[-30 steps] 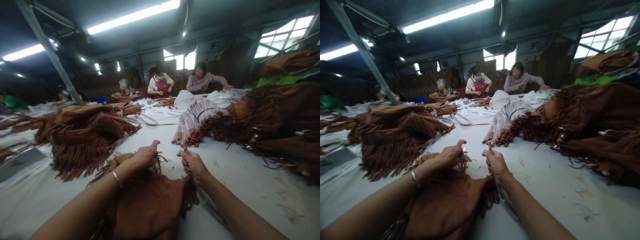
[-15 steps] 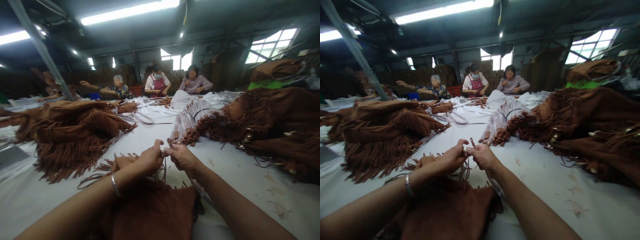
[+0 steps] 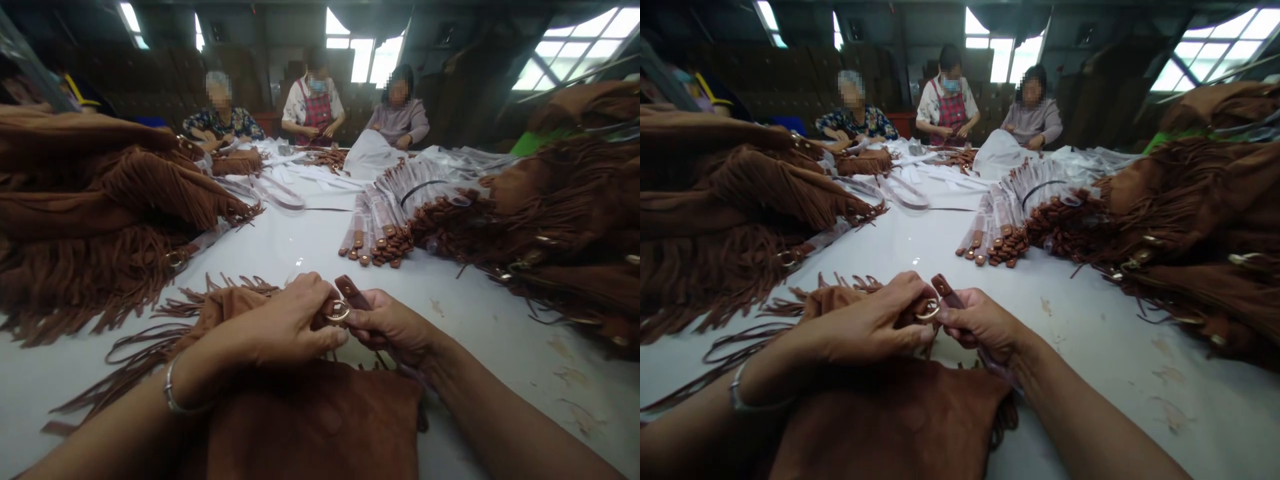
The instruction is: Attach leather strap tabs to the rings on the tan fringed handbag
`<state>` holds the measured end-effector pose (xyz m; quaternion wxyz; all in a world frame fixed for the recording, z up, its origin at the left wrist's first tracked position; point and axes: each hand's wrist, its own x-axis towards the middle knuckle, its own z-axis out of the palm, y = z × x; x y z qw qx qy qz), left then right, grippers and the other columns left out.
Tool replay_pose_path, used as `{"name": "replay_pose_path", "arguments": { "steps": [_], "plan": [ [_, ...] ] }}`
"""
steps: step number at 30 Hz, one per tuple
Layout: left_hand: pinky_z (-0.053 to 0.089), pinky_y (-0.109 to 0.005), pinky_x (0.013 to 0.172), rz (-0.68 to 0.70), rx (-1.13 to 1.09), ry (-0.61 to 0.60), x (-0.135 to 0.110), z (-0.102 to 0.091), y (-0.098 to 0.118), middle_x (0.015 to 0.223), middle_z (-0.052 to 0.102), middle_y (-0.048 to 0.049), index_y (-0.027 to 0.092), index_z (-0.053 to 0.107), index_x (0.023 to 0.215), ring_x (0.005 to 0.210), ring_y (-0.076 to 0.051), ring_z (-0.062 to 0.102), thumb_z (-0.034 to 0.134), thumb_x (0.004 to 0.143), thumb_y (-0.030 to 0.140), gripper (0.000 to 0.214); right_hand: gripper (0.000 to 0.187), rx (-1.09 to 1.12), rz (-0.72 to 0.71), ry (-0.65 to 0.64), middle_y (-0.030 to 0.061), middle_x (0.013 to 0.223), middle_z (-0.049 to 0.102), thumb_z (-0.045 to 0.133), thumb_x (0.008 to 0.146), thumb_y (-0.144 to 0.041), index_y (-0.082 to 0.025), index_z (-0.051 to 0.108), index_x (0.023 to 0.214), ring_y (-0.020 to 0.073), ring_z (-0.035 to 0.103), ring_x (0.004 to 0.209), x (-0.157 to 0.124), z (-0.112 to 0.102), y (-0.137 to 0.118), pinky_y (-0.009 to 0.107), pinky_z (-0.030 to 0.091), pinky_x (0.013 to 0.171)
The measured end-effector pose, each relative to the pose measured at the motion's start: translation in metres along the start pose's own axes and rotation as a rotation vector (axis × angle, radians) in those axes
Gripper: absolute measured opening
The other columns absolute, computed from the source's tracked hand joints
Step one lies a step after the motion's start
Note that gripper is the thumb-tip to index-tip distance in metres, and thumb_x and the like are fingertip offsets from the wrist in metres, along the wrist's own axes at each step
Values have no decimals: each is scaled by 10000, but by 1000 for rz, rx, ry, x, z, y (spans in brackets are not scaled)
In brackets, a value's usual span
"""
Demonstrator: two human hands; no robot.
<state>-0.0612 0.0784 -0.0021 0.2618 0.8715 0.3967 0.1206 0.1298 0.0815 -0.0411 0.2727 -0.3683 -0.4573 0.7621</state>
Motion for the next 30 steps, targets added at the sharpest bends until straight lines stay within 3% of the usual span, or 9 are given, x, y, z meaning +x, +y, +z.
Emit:
{"name": "replay_pose_path", "arguments": {
  "steps": [3, 6, 8, 12, 15, 19, 23, 27, 30],
  "plan": [
    [375, -261, 746, 56, 23, -84, -3, -12, -5, 914, 477, -18, 203, 525, 945, 814, -147, 463, 475, 861, 342, 170, 303, -64, 4, 18, -48, 499, 447, 708, 688, -368, -118, 555, 767, 19, 245, 387, 1, -2, 1, 164, 104, 360],
    [366, -233, 693, 103, -12, -89, -1, -9, -11, 878, 500, 4, 206, 503, 951, 754, -122, 475, 446, 884, 345, 164, 319, -91, 10, 60, -53, 491, 442, 713, 670, -375, -126, 536, 762, 20, 225, 381, 2, -2, 2, 166, 100, 359],
    [360, -233, 658, 123, 36, -13, 1, 1, -15, 845, 505, 8, 194, 486, 918, 724, -121, 470, 431, 889, 350, 168, 304, -135, 3, 87, -54, 490, 441, 698, 682, -370, -129, 536, 773, 21, 216, 379, 3, -2, 2, 169, 94, 360],
    [359, -258, 648, 113, 242, 274, 3, 28, -20, 815, 484, -18, 169, 466, 833, 717, -144, 450, 486, 818, 282, 115, 261, -256, -52, 174, -71, 483, 385, 676, 699, -347, -132, 531, 730, 27, 213, 399, 5, -1, 6, 170, 117, 374],
    [378, -262, 668, 98, 256, 367, 2, 40, -23, 811, 485, -22, 171, 478, 831, 723, -146, 466, 509, 784, 263, 108, 248, -322, -104, 210, -75, 495, 349, 672, 699, -336, -134, 528, 704, 41, 237, 434, 9, -1, 10, 173, 161, 404],
    [388, -267, 672, 70, 268, 328, 3, 43, -24, 805, 508, -27, 172, 487, 806, 731, -152, 488, 515, 761, 248, 93, 258, -470, -168, 255, -38, 584, 446, 699, 674, -331, -128, 558, 749, 74, 356, 532, 16, -6, 14, 178, 257, 469],
    [360, -261, 618, -4, 279, 334, 7, 42, -24, 787, 511, -16, 184, 482, 776, 704, -151, 481, 528, 728, 234, 83, 364, -493, -227, 385, -40, 613, 460, 706, 680, -385, -142, 552, 904, 70, 352, 518, 12, -10, 10, 176, 261, 457],
    [326, -250, 575, -98, 228, 324, 11, 40, -24, 764, 501, -4, 196, 490, 757, 673, -141, 465, 543, 740, 259, 84, 457, -338, -132, 203, -68, 495, 348, 547, 766, -579, -135, 554, 873, 46, 213, 394, -4, -2, 1, 187, 135, 365],
    [325, -242, 579, -101, 185, 300, 13, 39, -25, 783, 505, -4, 196, 498, 782, 683, -138, 472, 553, 758, 295, 116, 425, -260, -143, 234, -84, 465, 311, 649, 701, -537, -139, 548, 811, 32, 182, 374, -7, 10, -1, 188, 104, 350]
  ]
}}
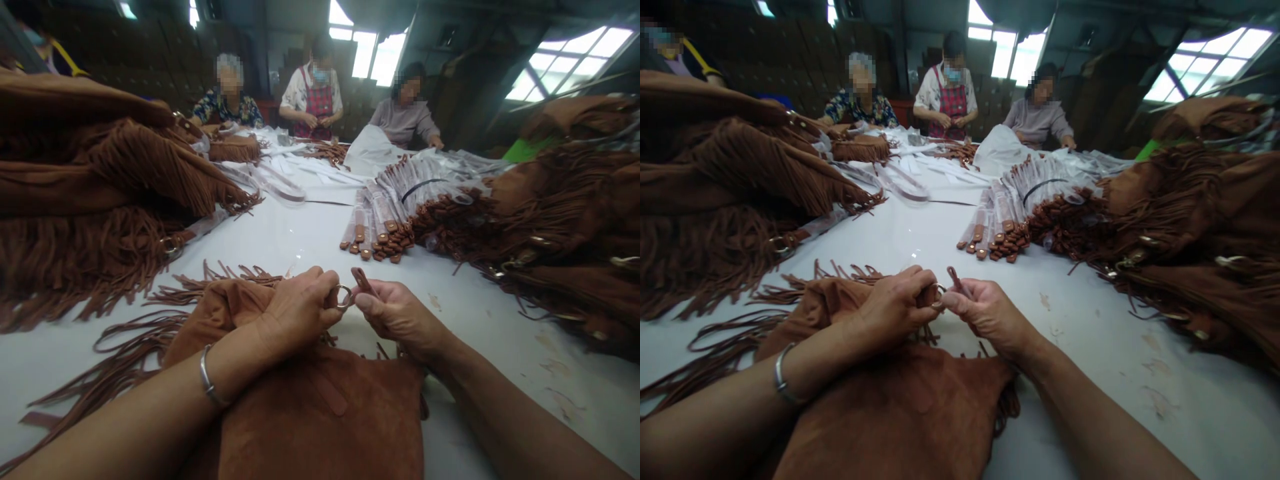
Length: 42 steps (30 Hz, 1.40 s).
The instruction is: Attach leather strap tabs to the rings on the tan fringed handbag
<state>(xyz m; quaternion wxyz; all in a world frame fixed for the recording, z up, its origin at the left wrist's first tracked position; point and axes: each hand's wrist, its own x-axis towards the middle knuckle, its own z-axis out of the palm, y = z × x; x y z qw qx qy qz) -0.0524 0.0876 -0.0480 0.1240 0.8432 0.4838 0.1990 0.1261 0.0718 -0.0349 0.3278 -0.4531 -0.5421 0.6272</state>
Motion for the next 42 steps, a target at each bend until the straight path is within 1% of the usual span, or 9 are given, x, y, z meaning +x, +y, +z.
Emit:
{"name": "replay_pose_path", "arguments": {
  "steps": [3, 5, 10, 16, 22, 25, 28, 33, 42],
  "plan": [
    [335, -240, 599, 1, -39, 13, 1, 0, -1, 773, 502, -2, 189, 492, 776, 692, -137, 475, 571, 747, 285, 127, 352, 5, -40, 138, -78, 486, 360, 728, 660, -424, -145, 538, 760, 23, 229, 380, 1, 11, -2, 175, 132, 351],
    [340, -242, 606, 1, -69, 54, 1, 1, -1, 756, 495, 2, 185, 480, 750, 690, -136, 472, 574, 741, 270, 127, 316, 27, -51, 148, -61, 518, 417, 699, 699, -405, -144, 524, 734, 20, 243, 381, 1, 17, -2, 173, 132, 346],
    [351, -233, 587, -7, -186, 145, -1, 1, 0, 746, 499, 12, 184, 485, 747, 669, -123, 463, 572, 743, 248, 108, 284, 242, -43, 25, -47, 604, 470, 655, 755, -391, -149, 510, 789, 9, 249, 379, -2, 22, -3, 157, 140, 345],
    [417, -240, 679, 158, -329, 142, -5, -2, 0, 900, 524, -9, 221, 514, 1014, 774, -132, 515, 622, 733, 253, 303, 329, 424, 150, -169, -72, 566, 370, 731, 687, -325, -143, 465, 756, 0, 193, 408, 12, 3, -6, 110, 106, 354],
    [404, -235, 660, 235, -335, 138, -6, -1, -2, 812, 515, -6, 190, 562, 948, 729, -123, 491, 655, 757, 280, 231, 349, 112, 167, -202, -78, 485, 352, 682, 712, -442, -144, 503, 746, 18, 181, 389, 16, -20, -7, 141, 98, 356],
    [401, -237, 655, 229, -313, 119, -6, 1, -4, 791, 516, -5, 166, 559, 922, 717, -124, 484, 682, 742, 311, 261, 503, -119, 69, -162, -58, 488, 346, 497, 790, -606, -111, 585, 784, 33, 192, 391, 8, -31, -8, 172, 122, 362],
    [404, -243, 668, 238, -278, 104, -5, 2, -4, 788, 520, -9, 158, 559, 902, 725, -129, 482, 668, 756, 324, 246, 580, -291, 12, -92, -38, 492, 357, 386, 836, -624, -97, 623, 786, 49, 228, 403, 1, -41, -10, 187, 156, 379],
    [401, -261, 700, 296, -168, 65, -4, 2, -3, 804, 523, -29, 138, 566, 886, 760, -148, 481, 607, 806, 312, 196, 429, -315, -19, -54, -55, 485, 313, 478, 840, -524, -118, 584, 752, 56, 226, 429, 6, -39, -5, 185, 141, 397],
    [407, -268, 704, 336, -156, 47, -6, 1, -3, 818, 554, -45, 124, 563, 858, 768, -158, 501, 593, 816, 309, 192, 432, -269, -88, -210, -49, 538, 350, 473, 846, -531, -126, 506, 697, 52, 234, 451, 21, -37, 5, 192, 146, 411]
  ]
}}
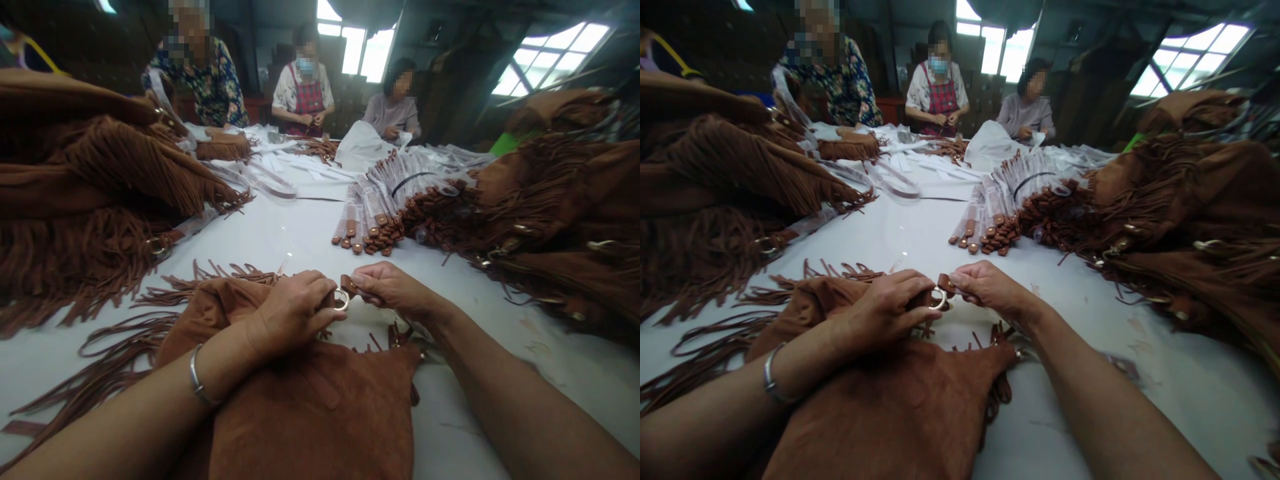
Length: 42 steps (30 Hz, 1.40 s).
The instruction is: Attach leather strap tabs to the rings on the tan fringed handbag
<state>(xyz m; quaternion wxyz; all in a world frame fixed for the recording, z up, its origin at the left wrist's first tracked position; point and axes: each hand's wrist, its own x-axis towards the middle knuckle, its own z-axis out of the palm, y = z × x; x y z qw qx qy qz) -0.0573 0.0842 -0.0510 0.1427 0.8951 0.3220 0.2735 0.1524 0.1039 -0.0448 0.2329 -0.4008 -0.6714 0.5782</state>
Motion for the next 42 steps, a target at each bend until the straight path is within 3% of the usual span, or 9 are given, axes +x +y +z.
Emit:
{"name": "replay_pose_path", "arguments": {
  "steps": [5, 14, 23, 32, 38, 42],
  "plan": [
    [408, -264, 689, 20, -29, 68, 0, 2, -2, 762, 544, -31, 126, 565, 835, 736, -150, 495, 611, 803, 298, 181, 418, 65, 16, 65, -60, 499, 341, 496, 835, -519, -129, 502, 684, 47, 210, 423, 4, 0, 6, 184, 125, 386],
    [421, -257, 692, 52, -57, 104, -1, 2, -3, 751, 567, -23, 127, 583, 873, 715, -139, 511, 637, 784, 286, 190, 402, 176, 57, 8, -70, 482, 333, 541, 817, -501, -135, 473, 665, 36, 189, 405, 4, 2, 13, 175, 106, 369],
    [427, -254, 691, 71, -42, 56, -2, 2, -2, 754, 573, -30, 118, 591, 859, 715, -139, 518, 623, 796, 314, 208, 409, 217, 59, -13, -82, 490, 281, 579, 793, -504, -125, 482, 672, 28, 167, 401, 6, 0, 12, 166, 90, 355],
    [425, -255, 688, 74, -29, -74, 0, -2, 1, 813, 592, -57, 108, 607, 918, 745, -152, 533, 586, 820, 355, 267, 397, 196, 63, -139, -37, 551, 406, 603, 787, -462, -86, 545, 673, 17, 194, 399, 6, -9, 9, 172, 93, 353],
    [422, -252, 682, 98, -49, -132, 0, -5, 3, 816, 578, -64, 104, 615, 911, 745, -152, 525, 554, 839, 359, 272, 417, 190, 98, -308, -80, 462, 281, 601, 787, -464, -98, 513, 609, 22, 159, 392, 5, -15, 14, 179, 83, 359],
    [422, -249, 681, 114, -43, -145, 0, -5, 2, 814, 570, -65, 106, 604, 930, 750, -151, 524, 524, 855, 375, 290, 395, 130, 73, -277, -67, 459, 330, 606, 786, -447, -73, 572, 664, 25, 197, 397, -1, -13, 9, 175, 105, 366]
  ]
}}
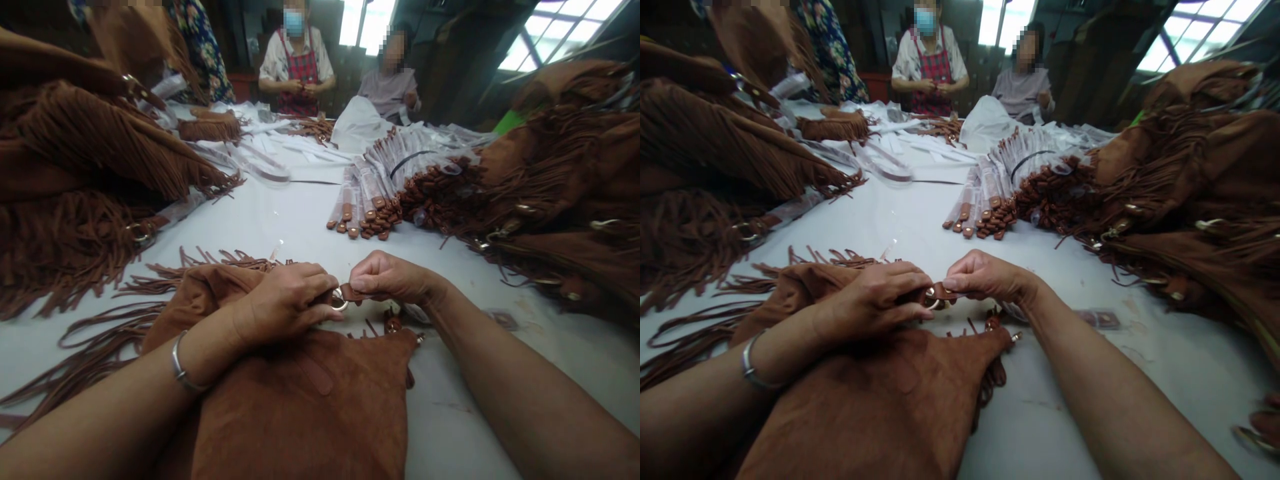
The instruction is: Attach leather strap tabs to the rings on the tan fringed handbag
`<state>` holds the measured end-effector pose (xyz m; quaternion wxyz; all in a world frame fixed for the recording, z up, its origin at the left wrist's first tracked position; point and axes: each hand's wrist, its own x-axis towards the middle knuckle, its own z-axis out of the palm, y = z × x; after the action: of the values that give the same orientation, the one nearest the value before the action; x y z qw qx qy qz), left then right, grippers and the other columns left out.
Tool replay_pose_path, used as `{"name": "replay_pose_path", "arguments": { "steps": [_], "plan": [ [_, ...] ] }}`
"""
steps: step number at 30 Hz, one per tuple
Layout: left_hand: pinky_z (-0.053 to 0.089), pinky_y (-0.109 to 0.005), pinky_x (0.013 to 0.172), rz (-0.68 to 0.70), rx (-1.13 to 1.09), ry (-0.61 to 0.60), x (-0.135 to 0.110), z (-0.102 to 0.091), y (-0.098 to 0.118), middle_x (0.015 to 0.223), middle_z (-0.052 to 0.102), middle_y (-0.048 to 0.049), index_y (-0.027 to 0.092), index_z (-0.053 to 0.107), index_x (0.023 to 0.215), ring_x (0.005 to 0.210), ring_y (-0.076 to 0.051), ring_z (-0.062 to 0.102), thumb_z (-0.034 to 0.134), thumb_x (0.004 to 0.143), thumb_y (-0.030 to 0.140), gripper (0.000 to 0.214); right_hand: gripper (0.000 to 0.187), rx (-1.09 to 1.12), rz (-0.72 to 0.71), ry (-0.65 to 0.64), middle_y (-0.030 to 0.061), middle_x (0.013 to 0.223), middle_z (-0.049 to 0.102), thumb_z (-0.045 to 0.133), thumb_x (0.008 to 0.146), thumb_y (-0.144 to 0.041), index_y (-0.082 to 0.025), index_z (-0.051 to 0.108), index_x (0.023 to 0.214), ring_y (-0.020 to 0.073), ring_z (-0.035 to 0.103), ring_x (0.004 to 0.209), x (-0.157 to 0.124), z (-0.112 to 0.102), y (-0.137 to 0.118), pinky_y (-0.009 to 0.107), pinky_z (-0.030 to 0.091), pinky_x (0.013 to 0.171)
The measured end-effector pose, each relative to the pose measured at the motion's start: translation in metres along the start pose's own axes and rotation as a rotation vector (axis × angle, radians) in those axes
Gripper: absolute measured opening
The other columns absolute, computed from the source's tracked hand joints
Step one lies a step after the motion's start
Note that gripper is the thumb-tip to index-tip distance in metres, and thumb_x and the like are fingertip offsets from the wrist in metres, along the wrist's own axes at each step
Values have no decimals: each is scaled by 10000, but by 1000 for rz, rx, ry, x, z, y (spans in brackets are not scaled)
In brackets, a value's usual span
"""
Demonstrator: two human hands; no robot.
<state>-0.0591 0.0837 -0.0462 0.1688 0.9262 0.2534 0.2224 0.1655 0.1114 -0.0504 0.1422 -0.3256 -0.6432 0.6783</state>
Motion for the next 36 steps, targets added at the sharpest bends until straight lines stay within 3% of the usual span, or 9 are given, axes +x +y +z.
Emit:
{"name": "replay_pose_path", "arguments": {
  "steps": [10, 17, 21, 24, 28, 31, 34, 36],
  "plan": [
    [416, -242, 636, -2, 184, 29, -2, 4, -3, 794, 555, -44, 133, 577, 918, 703, -140, 522, 465, 875, 430, 320, 386, -165, 80, 129, -61, 476, 318, 576, 799, -468, -96, 595, 696, 41, 241, 409, -20, 23, -21, 172, 175, 361],
    [435, -273, 665, -119, 254, 87, -6, 5, -4, 797, 555, -49, 126, 570, 891, 731, -163, 534, 487, 866, 407, 294, 362, -244, -20, 269, -62, 452, 313, 549, 829, -426, -110, 582, 657, 40, 257, 399, -14, 34, -18, 163, 183, 352],
    [444, -287, 673, -167, 254, 87, -4, 8, -5, 794, 553, -45, 133, 556, 890, 723, -168, 534, 519, 848, 404, 278, 354, -221, 5, 252, -67, 457, 304, 562, 818, -426, -100, 603, 685, 39, 244, 398, -11, 29, -17, 171, 175, 359],
    [455, -300, 673, -168, 285, 81, -1, 9, -3, 833, 564, -54, 132, 496, 1086, 740, -180, 542, 538, 838, 381, 354, 362, -224, 20, 192, -63, 478, 317, 565, 813, -434, -91, 605, 703, 41, 251, 414, -10, 23, -17, 176, 176, 372],
    [460, -299, 679, -153, 310, -41, 1, 7, 0, 845, 571, -61, 158, 513, 1097, 770, -189, 562, 509, 856, 341, 302, 385, -190, 4, 93, -69, 484, 288, 541, 827, -452, -94, 583, 690, 39, 217, 422, -8, 26, -15, 178, 153, 379],
    [451, -282, 675, -162, 307, -65, 1, 6, -2, 842, 562, -57, 177, 539, 1067, 759, -174, 560, 463, 876, 332, 258, 391, -191, 13, 165, -72, 479, 285, 520, 833, -470, -105, 579, 706, 44, 210, 412, -7, 32, -15, 180, 165, 376],
    [437, -264, 675, -149, 275, -22, 1, 6, -6, 866, 548, -45, 196, 519, 1112, 753, -158, 548, 446, 882, 371, 298, 408, -329, 18, 266, -33, 541, 405, 454, 862, -488, -117, 592, 761, 71, 325, 454, -10, 28, -18, 192, 271, 425],
    [431, -259, 697, -142, 258, -31, 3, 6, -9, 893, 545, -41, 209, 507, 1138, 781, -157, 547, 435, 886, 397, 323, 413, -522, -44, 361, 23, 688, 523, 415, 881, -481, -122, 610, 820, 117, 452, 597, -17, 15, -19, 224, 364, 551]
  ]
}}
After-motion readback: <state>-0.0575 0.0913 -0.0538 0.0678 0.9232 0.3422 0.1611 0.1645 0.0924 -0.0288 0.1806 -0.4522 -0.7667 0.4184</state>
